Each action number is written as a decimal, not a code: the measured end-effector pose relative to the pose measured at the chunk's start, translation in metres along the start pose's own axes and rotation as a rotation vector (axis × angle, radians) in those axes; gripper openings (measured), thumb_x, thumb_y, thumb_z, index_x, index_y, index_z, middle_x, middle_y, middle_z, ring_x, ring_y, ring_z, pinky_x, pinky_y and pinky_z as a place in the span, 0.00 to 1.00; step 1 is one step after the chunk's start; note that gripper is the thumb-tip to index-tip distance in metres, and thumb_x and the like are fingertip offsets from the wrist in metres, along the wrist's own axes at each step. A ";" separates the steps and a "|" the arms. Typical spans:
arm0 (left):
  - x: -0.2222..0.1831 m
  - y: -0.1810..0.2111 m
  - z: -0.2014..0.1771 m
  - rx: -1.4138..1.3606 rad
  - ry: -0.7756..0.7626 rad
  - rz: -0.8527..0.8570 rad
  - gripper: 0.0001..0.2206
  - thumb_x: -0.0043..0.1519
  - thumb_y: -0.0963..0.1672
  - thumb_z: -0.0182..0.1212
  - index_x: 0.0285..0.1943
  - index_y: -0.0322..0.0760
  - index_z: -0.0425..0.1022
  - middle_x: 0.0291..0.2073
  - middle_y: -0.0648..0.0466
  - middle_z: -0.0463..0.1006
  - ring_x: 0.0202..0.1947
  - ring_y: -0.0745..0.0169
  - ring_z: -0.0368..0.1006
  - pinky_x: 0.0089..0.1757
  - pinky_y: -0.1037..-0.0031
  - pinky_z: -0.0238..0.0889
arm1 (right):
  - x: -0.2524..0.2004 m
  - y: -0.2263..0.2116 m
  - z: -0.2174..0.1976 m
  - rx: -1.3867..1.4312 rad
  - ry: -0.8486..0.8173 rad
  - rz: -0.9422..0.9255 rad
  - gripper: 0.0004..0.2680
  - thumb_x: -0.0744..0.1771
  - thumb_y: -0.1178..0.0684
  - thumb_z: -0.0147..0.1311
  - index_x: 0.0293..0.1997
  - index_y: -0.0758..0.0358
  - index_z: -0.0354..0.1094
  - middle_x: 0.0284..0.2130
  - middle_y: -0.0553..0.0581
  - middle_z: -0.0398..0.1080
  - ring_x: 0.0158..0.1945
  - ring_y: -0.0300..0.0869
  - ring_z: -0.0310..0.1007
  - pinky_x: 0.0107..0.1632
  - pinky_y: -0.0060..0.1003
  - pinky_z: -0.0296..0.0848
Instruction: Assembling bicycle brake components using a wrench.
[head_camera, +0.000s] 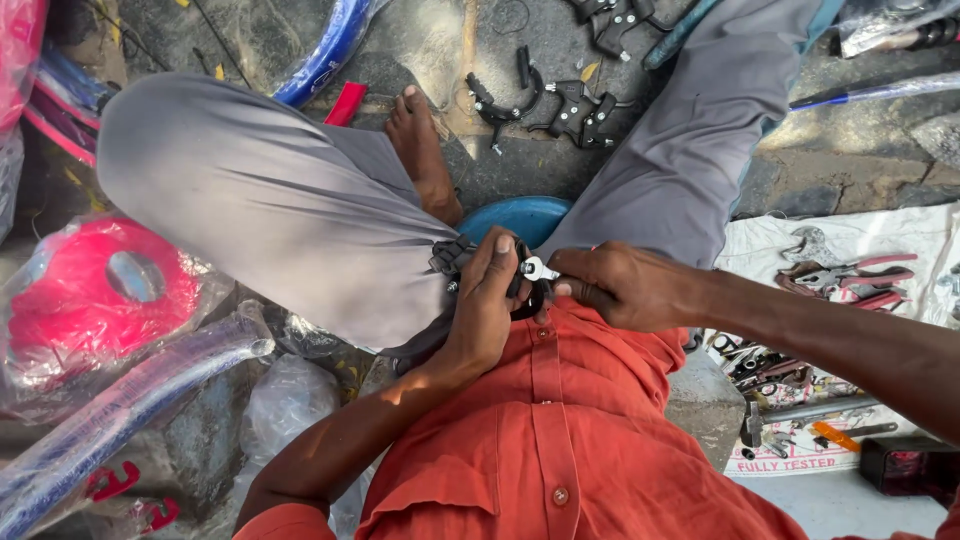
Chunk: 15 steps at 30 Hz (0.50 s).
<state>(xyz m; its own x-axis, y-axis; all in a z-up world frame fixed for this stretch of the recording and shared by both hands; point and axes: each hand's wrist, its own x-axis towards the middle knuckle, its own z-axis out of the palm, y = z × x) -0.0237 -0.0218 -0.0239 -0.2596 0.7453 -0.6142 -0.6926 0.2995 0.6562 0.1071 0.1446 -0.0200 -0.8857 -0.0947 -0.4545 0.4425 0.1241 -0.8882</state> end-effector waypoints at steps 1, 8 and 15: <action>0.000 -0.002 -0.002 -0.007 -0.014 0.028 0.20 0.74 0.54 0.39 0.41 0.37 0.62 0.26 0.54 0.62 0.23 0.69 0.63 0.26 0.75 0.68 | 0.002 0.000 -0.002 -0.065 -0.021 -0.035 0.08 0.70 0.54 0.48 0.45 0.69 0.65 0.19 0.66 0.65 0.21 0.50 0.65 0.29 0.47 0.65; -0.011 0.002 -0.004 -0.092 -0.046 0.023 0.19 0.72 0.54 0.40 0.41 0.36 0.64 0.26 0.53 0.65 0.23 0.67 0.67 0.25 0.74 0.66 | -0.006 -0.008 0.014 0.259 0.029 -0.328 0.07 0.73 0.57 0.45 0.52 0.70 0.66 0.36 0.64 0.76 0.38 0.52 0.79 0.39 0.44 0.75; -0.015 0.013 0.005 0.144 -0.074 -0.177 0.20 0.74 0.53 0.41 0.40 0.35 0.65 0.21 0.56 0.62 0.16 0.68 0.63 0.21 0.75 0.59 | 0.006 -0.028 -0.035 -0.726 -0.150 -0.302 0.12 0.60 0.59 0.53 0.47 0.63 0.68 0.30 0.59 0.75 0.31 0.53 0.77 0.30 0.47 0.72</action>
<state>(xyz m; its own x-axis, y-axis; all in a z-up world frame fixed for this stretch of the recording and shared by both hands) -0.0255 -0.0261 -0.0044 -0.0895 0.7136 -0.6948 -0.6187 0.5069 0.6003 0.0844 0.1753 0.0044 -0.9014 -0.3525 -0.2514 -0.0614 0.6788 -0.7318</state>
